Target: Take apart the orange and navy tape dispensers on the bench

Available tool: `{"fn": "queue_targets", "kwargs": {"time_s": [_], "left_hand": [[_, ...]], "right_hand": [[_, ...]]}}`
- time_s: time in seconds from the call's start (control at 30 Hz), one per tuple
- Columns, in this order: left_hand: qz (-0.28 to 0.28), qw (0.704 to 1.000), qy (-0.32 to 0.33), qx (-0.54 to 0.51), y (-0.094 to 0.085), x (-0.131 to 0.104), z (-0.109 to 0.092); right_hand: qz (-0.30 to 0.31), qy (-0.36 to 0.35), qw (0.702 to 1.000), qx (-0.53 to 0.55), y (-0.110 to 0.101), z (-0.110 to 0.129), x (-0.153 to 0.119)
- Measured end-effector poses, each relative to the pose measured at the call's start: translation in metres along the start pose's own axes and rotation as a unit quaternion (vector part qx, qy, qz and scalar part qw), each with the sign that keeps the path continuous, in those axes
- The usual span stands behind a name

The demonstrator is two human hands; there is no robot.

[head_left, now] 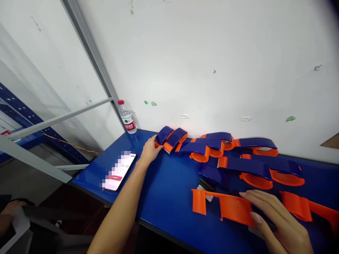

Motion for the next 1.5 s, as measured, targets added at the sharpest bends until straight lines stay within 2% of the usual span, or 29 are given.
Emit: {"fn": "queue_targets", "kwargs": {"time_s": [0.13, 0.27, 0.37, 0.43, 0.5, 0.57, 0.63, 0.73, 0.83, 0.9, 1.0, 1.1, 1.2, 1.33, 1.5], "left_hand": [[-0.032, 0.999, -0.022, -0.001, -0.013, 0.003, 0.004], [-0.08, 0.996, -0.031, -0.027, -0.036, 0.001, -0.001], [-0.102, 0.992, -0.006, -0.077, -0.053, -0.011, -0.015], [-0.108, 0.979, 0.048, -0.168, -0.063, -0.024, -0.034], [-0.062, 0.956, 0.123, -0.259, -0.07, -0.041, -0.059], [0.02, 0.933, 0.191, -0.306, -0.074, -0.057, -0.089], [0.11, 0.908, 0.277, -0.295, -0.074, -0.071, -0.12], [0.193, 0.86, 0.384, -0.277, -0.069, -0.083, -0.154], [0.219, 0.836, 0.415, -0.286, -0.056, -0.084, -0.166], [0.214, 0.833, 0.407, -0.309, -0.047, -0.084, -0.166], [0.212, 0.834, 0.379, -0.339, -0.037, -0.087, -0.161], [0.228, 0.835, 0.35, -0.358, -0.029, -0.091, -0.156], [0.239, 0.828, 0.32, -0.394, -0.019, -0.093, -0.153], [0.277, 0.789, 0.281, -0.471, -0.011, -0.093, -0.153], [0.301, 0.752, 0.257, -0.528, -0.012, -0.096, -0.156]], "right_hand": [[-0.007, 0.027, 1.0, 0.013, 0.001, 0.002, 0.004], [-0.043, 0.083, 0.995, 0.021, 0.0, 0.0, 0.004], [-0.119, 0.14, 0.982, 0.038, -0.002, -0.004, 0.001], [-0.191, 0.177, 0.964, 0.059, -0.004, -0.007, 0.001], [-0.263, 0.19, 0.94, 0.106, -0.009, -0.009, 0.004], [-0.299, 0.168, 0.924, 0.168, -0.019, -0.008, 0.014], [-0.27, 0.12, 0.932, 0.207, -0.033, -0.003, 0.032], [-0.12, 0.053, 0.976, 0.172, -0.056, 0.009, 0.064], [0.067, 0.022, 0.995, 0.072, -0.066, 0.02, 0.084], [0.133, 0.01, 0.991, 0.012, -0.063, 0.026, 0.087], [0.152, 0.013, 0.988, -0.04, -0.052, 0.026, 0.081], [0.125, 0.023, 0.991, -0.044, -0.042, 0.021, 0.072], [0.091, 0.027, 0.996, -0.003, -0.037, 0.015, 0.071], [0.068, 0.052, 0.996, 0.035, -0.034, 0.012, 0.074], [0.052, 0.053, 0.996, 0.039, -0.035, 0.015, 0.074]]}}
Point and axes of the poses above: each hand's wrist, its own x-axis towards the middle knuckle, its own y-axis out of the palm, z = x × y, the point moved 2 cm from there along x, towards the middle knuckle, and after that the axes turned 6 degrees about x, right-handed, at the moved point
